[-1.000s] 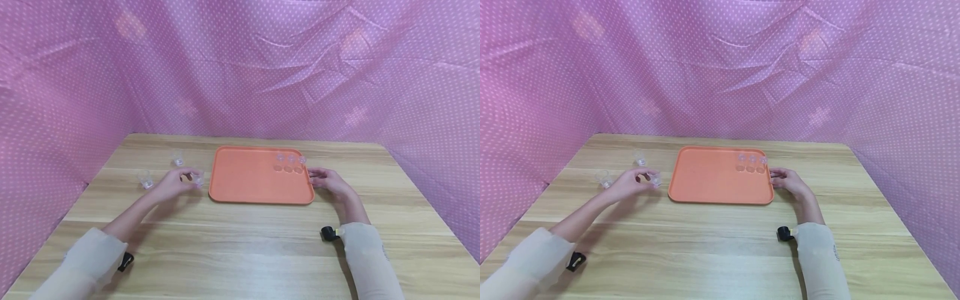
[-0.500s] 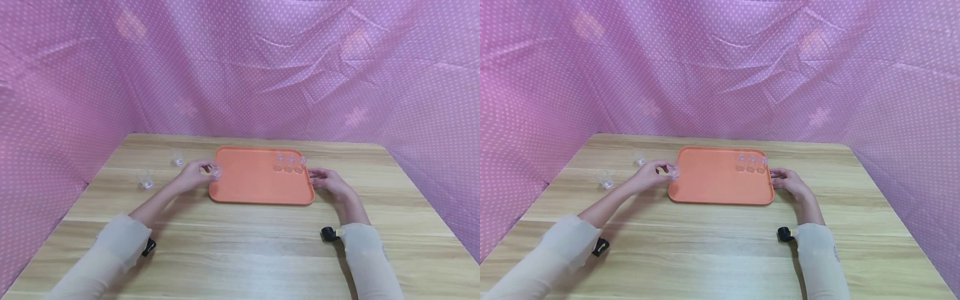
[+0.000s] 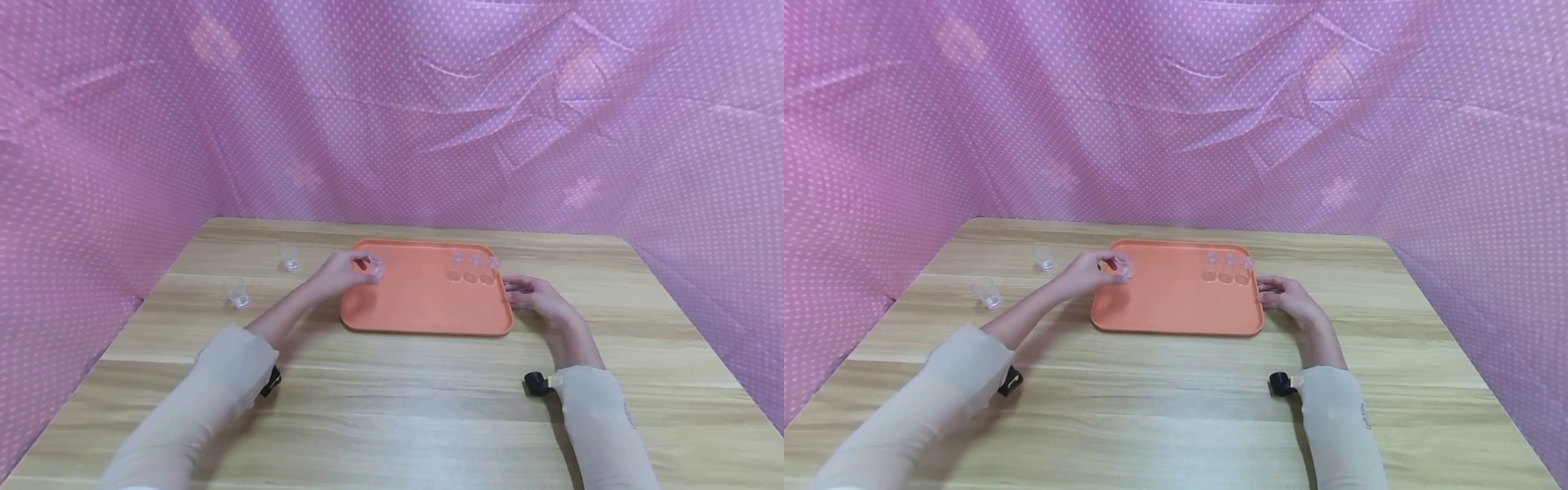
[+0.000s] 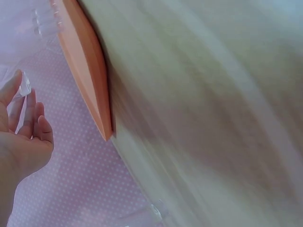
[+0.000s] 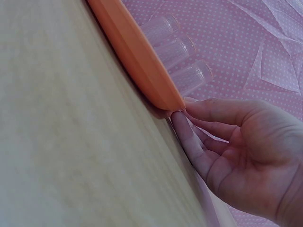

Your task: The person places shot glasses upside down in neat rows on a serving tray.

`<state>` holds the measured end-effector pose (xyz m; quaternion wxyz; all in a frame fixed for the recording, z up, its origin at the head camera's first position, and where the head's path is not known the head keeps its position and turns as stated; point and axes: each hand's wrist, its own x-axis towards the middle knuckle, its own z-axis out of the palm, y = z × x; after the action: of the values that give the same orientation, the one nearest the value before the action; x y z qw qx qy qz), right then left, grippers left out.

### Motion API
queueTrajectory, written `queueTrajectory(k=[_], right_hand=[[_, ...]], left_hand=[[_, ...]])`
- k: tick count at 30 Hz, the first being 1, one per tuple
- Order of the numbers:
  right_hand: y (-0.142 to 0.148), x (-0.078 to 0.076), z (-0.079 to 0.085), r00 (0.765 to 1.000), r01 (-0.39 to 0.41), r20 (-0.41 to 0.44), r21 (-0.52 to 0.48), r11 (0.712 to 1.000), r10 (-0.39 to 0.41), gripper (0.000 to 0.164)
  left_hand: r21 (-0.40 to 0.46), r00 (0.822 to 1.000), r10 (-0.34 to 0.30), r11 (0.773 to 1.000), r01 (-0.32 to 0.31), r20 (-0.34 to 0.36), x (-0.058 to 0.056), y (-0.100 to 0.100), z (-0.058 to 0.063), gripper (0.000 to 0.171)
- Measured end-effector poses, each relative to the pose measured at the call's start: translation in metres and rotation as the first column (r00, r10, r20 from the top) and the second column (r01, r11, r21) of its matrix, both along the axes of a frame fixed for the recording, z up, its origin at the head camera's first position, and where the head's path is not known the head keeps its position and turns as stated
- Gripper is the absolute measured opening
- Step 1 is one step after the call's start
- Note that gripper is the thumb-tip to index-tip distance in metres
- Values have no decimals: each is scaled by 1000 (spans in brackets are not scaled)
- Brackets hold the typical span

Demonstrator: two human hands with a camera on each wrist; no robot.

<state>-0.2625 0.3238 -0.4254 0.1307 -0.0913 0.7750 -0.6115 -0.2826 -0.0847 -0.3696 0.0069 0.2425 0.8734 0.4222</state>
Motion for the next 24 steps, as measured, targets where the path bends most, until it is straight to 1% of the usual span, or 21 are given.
queueTrajectory(k=[5,11,16,20,24], right_hand=[[0,-1,-2,1000,2,1,-1,1000,-2,47],[0,-1,-2,1000,1,-4,-6,1000,-1,47],[0,-1,-2,1000,-3,-4,-17,1000,3,47],[1,-2,-3,1000,2,2,-19,1000,-2,46],[1,-2,-2,1000,6,5,-13,1000,-6,46]], left_hand=[[-5,1000,-4,1000,4,3,-12,13,0,31],[36,999,-17,999,16,30,-23,29,-3,27],[64,999,-14,998,12,39,-29,44,-5,27],[54,998,-13,999,9,63,-33,52,-8,26],[43,998,-17,999,15,67,-36,58,-10,23]])
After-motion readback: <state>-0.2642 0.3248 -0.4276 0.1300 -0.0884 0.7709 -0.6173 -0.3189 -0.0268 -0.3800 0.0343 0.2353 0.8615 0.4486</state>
